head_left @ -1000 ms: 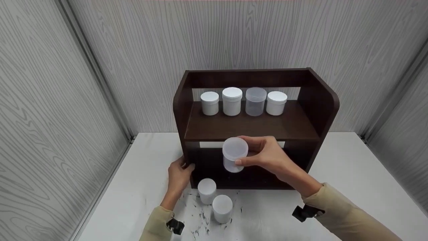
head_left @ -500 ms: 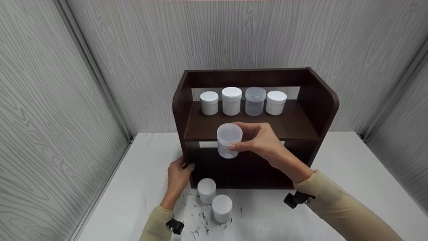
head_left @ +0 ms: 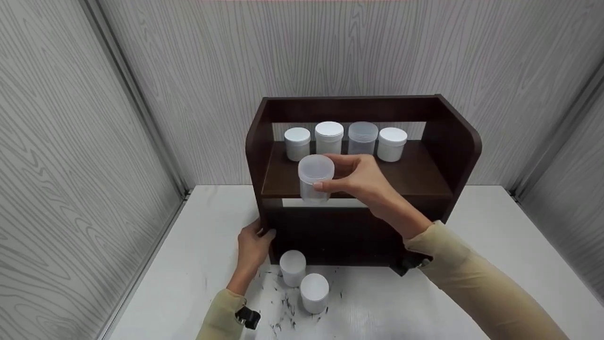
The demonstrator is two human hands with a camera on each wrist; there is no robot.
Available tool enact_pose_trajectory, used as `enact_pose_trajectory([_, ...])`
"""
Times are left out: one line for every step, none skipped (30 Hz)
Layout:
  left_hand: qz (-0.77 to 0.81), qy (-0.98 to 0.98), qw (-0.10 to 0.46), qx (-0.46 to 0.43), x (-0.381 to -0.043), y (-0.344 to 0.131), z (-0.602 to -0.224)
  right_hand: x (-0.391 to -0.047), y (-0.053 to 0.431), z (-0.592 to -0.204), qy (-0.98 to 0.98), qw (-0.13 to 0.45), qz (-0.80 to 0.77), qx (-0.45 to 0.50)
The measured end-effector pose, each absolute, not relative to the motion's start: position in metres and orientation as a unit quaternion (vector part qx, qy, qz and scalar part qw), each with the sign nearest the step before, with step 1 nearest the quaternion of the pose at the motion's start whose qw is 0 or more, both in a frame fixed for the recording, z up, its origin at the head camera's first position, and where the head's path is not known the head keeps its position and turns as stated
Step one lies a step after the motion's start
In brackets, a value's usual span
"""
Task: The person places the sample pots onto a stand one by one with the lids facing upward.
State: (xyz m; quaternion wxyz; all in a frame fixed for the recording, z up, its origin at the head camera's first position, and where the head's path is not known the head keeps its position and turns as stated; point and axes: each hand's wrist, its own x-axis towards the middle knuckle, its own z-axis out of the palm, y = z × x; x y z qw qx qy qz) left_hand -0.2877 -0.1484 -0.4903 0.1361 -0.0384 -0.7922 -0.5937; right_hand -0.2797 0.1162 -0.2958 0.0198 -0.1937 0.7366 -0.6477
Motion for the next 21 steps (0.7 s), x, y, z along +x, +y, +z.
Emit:
enact_pose_trajectory([-0.594, -0.792, 0.137, -0.039, -0.288, -0.148, -0.490, -0.282, 0.116, -0.295, 0.737, 0.019, -0.649, -0.190])
enact_pose_trajectory([-0.595, -0.791, 0.138, -0.040, -0.288, -0.148, -0.491, -0.285, 0.115, -0.294, 0.738, 0.019, -0.648, -0.186])
enact_pose_trajectory([-0.595, -0.790, 0.138, -0.040, -0.289, -0.148, -0.491, -0.287, 0.115, -0.294, 0.740, 0.018, -0.648, -0.182])
enact_pose_trajectory([-0.596, -0.790, 0.138, -0.040, -0.289, -0.148, -0.491, -0.290, 0.114, -0.294, 0.741, 0.017, -0.647, -0.176])
enact_pose_trajectory([-0.594, -0.791, 0.139, -0.038, -0.289, -0.148, -0.491, -0.292, 0.113, -0.294, 0.743, 0.017, -0.647, -0.170])
enact_pose_trajectory([-0.594, -0.792, 0.138, -0.038, -0.289, -0.148, -0.491, -0.295, 0.112, -0.294, 0.744, 0.016, -0.647, -0.166])
enact_pose_trajectory([-0.593, -0.793, 0.137, -0.037, -0.289, -0.148, -0.491, -0.297, 0.111, -0.294, 0.746, 0.014, -0.646, -0.162])
enact_pose_trajectory([-0.592, -0.793, 0.137, -0.036, -0.289, -0.148, -0.491, -0.298, 0.110, -0.294, 0.748, 0.013, -0.645, -0.157])
enact_pose_trajectory([-0.592, -0.793, 0.137, -0.036, -0.289, -0.148, -0.491, -0.300, 0.109, -0.294, 0.749, 0.010, -0.644, -0.155])
enact_pose_trajectory([-0.592, -0.793, 0.138, -0.035, -0.289, -0.148, -0.491, -0.301, 0.107, -0.294, 0.750, 0.009, -0.644, -0.153])
enact_pose_trajectory([-0.592, -0.793, 0.138, -0.035, -0.289, -0.149, -0.491, -0.303, 0.105, -0.294, 0.750, 0.007, -0.644, -0.153])
enact_pose_trajectory([-0.592, -0.793, 0.139, -0.036, -0.289, -0.149, -0.491, -0.304, 0.103, -0.294, 0.750, 0.005, -0.644, -0.152])
enact_pose_trajectory([-0.593, -0.792, 0.140, -0.037, -0.289, -0.149, -0.491, -0.305, 0.102, -0.294, 0.751, 0.004, -0.643, -0.151])
enact_pose_trajectory([-0.594, -0.792, 0.140, -0.037, -0.289, -0.149, -0.491, -0.306, 0.100, -0.293, 0.752, 0.002, -0.642, -0.151])
enact_pose_trajectory([-0.594, -0.792, 0.140, -0.037, -0.289, -0.149, -0.491, -0.308, 0.098, -0.293, 0.753, 0.000, -0.640, -0.151])
enact_pose_trajectory([-0.593, -0.792, 0.140, -0.037, -0.289, -0.148, -0.490, -0.309, 0.097, -0.293, 0.753, 0.000, -0.640, -0.150])
enact_pose_trajectory([-0.591, -0.794, 0.138, -0.036, -0.288, -0.148, -0.490, -0.311, 0.096, -0.293, 0.755, -0.002, -0.639, -0.148])
enact_pose_trajectory([-0.590, -0.795, 0.137, -0.034, -0.288, -0.148, -0.490, -0.312, 0.094, -0.293, 0.756, -0.002, -0.638, -0.147])
enact_pose_trajectory([-0.588, -0.797, 0.135, -0.033, -0.288, -0.148, -0.490, -0.314, 0.093, -0.294, 0.756, -0.001, -0.638, -0.146])
enact_pose_trajectory([-0.586, -0.798, 0.133, -0.031, -0.288, -0.148, -0.490, -0.315, 0.092, -0.294, 0.757, 0.000, -0.637, -0.144])
enact_pose_trajectory([-0.584, -0.801, 0.132, -0.030, -0.287, -0.148, -0.490, -0.316, 0.091, -0.294, 0.757, 0.000, -0.638, -0.143])
